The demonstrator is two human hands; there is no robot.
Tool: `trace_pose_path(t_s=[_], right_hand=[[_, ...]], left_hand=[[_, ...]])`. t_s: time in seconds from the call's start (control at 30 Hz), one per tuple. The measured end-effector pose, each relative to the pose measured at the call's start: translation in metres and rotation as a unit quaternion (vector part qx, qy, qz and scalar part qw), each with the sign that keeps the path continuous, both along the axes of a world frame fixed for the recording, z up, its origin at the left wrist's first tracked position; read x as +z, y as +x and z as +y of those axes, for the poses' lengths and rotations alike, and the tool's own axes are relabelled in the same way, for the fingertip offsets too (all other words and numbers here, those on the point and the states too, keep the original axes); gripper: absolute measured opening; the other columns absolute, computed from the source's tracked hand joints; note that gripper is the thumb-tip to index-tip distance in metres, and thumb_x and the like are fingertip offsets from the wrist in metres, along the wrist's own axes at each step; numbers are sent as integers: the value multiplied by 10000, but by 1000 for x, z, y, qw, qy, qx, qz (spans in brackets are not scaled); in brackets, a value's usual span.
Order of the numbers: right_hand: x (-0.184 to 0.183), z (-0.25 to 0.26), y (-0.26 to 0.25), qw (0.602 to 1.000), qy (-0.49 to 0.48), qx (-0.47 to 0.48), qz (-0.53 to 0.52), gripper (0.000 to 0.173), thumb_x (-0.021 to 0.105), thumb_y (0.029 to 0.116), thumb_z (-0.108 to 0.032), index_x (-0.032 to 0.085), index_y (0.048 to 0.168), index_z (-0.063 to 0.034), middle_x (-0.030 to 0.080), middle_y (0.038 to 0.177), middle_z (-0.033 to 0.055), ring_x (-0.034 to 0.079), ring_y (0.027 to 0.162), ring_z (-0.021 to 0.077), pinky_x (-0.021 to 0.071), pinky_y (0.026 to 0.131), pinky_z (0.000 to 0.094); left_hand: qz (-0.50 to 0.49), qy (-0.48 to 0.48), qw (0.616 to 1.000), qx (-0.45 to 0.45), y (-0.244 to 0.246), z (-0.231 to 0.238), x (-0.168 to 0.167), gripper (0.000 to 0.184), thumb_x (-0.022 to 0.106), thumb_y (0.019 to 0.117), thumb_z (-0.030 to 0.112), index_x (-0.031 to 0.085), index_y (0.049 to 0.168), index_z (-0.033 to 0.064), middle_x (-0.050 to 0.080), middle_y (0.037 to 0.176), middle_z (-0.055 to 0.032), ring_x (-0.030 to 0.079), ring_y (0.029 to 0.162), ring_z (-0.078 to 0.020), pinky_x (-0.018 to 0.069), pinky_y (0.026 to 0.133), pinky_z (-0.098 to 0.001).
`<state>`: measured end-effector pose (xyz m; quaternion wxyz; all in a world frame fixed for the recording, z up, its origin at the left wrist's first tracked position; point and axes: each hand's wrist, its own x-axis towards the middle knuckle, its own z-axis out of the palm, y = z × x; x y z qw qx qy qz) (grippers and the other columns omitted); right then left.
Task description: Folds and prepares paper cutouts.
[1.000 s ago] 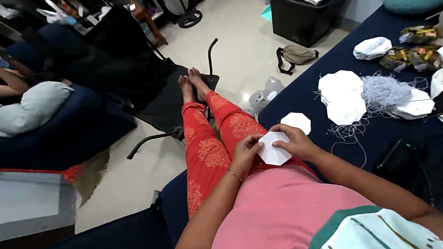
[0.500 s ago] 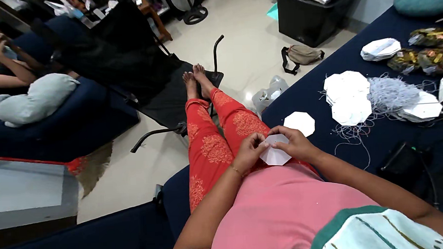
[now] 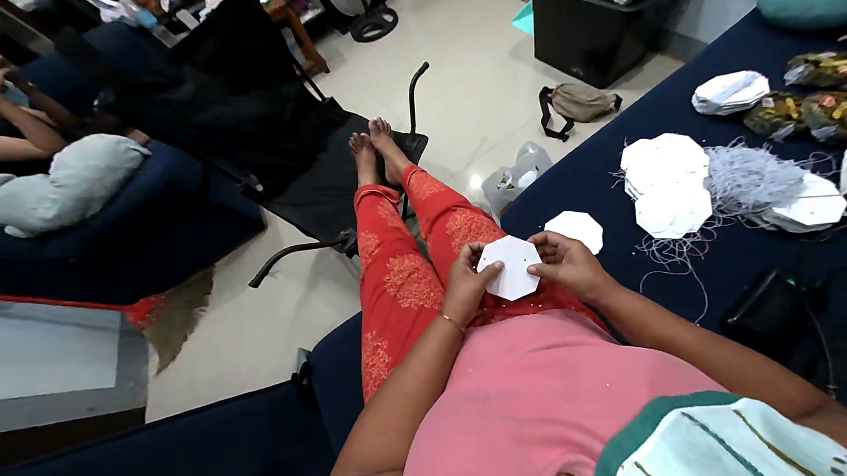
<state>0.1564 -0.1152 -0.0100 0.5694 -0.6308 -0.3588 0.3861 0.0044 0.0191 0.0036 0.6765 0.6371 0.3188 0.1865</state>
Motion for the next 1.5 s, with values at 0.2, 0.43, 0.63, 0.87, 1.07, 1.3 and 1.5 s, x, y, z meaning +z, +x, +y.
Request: trace_pose_path(t_s=[0.2,0.43,0.63,0.87,1.07,1.3,1.5], right_hand=[[3,2,-5,998,2,43,-51,272,696,897,-15,664,1162,33,715,1014,74,684,850,64,580,798,237],[0,0,-5,999,-16,24,20,181,689,899,4,656,1076,21,691,948,47,678,745,83,589,653,246],[4,1,-10,997,11,9,82,149,666,884,79,636,1021,31,689,932,49,703,751,111,630,697,278],[3,1,-15,996,9,-16,84,99,662,902,70,635,990,34,690,907,50,713,748,114,640,716,288],[1,1,-18,995,27,-36,87,96,649,903,77,632,989,35,684,925,57,714,766,125,643,710,297],[-5,-1,-16,998,51,-36,24,46,657,910,30,646,954,30,684,917,58,709,797,123,635,766,310],[1,2,-18,998,22,-47,37,107,642,964,-58,650,915,36,678,860,56,710,757,121,638,741,319]], left_hand=[[12,53,998,-38,1,-6,10,231,729,872,-20,678,1092,-66,731,972,-100,708,857,-100,601,832,-297],[-7,-22,998,57,2,-4,6,167,689,917,-28,650,1072,-76,725,905,-90,714,806,-122,613,787,-303],[-38,-48,994,86,3,-5,3,137,667,924,-47,638,1055,-73,721,881,-86,716,786,-134,618,773,-310],[-50,-49,993,100,3,-6,2,141,662,929,-43,629,1064,-71,718,878,-89,716,785,-134,620,769,-313],[-47,-42,994,88,2,-5,2,139,661,929,-44,629,1061,-72,718,887,-92,715,791,-138,619,775,-320],[-57,-12,997,60,3,-5,-4,157,679,910,-26,644,1059,-62,709,922,-84,701,844,-122,600,821,-310],[-47,45,997,29,1,-4,-7,160,688,902,10,660,1048,-50,720,932,-69,705,859,-104,601,836,-307]])
